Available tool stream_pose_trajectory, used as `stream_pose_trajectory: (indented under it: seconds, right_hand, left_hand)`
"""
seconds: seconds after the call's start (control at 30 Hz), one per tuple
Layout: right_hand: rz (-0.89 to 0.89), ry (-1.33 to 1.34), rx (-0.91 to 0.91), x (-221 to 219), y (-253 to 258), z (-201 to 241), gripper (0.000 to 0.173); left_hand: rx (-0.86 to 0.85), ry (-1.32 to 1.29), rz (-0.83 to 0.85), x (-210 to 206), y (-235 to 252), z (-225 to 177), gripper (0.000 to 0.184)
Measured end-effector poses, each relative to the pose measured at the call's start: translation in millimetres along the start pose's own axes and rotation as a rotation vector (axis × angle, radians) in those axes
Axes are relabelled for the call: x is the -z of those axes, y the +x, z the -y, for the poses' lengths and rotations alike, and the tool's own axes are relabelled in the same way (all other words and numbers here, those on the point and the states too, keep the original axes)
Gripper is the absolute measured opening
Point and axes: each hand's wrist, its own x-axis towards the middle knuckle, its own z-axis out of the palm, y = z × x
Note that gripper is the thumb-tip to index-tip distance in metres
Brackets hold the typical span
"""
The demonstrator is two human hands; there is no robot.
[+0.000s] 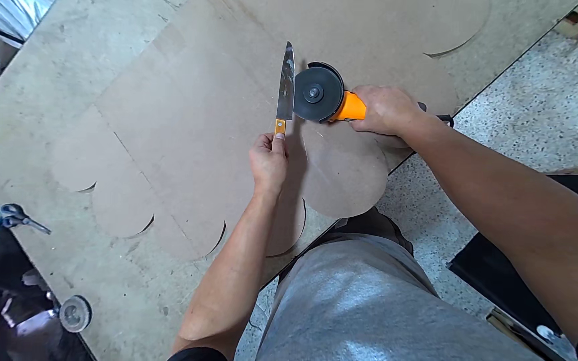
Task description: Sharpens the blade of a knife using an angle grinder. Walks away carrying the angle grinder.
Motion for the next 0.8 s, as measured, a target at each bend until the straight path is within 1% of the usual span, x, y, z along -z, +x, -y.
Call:
stream_pose_trajectory:
  seconds: [0.47,0.8]
  right_hand:
    - [0.002,0.018,-0.002,0,-1,1,0.060]
    - [-0.004,0.019,0.000,-2,0,-1,0.059]
  left_hand:
    - [0.049,0.012,0.014,9,-18,1,0.019]
    - [0.077,0.013,0.015,15,-33,6,0.018]
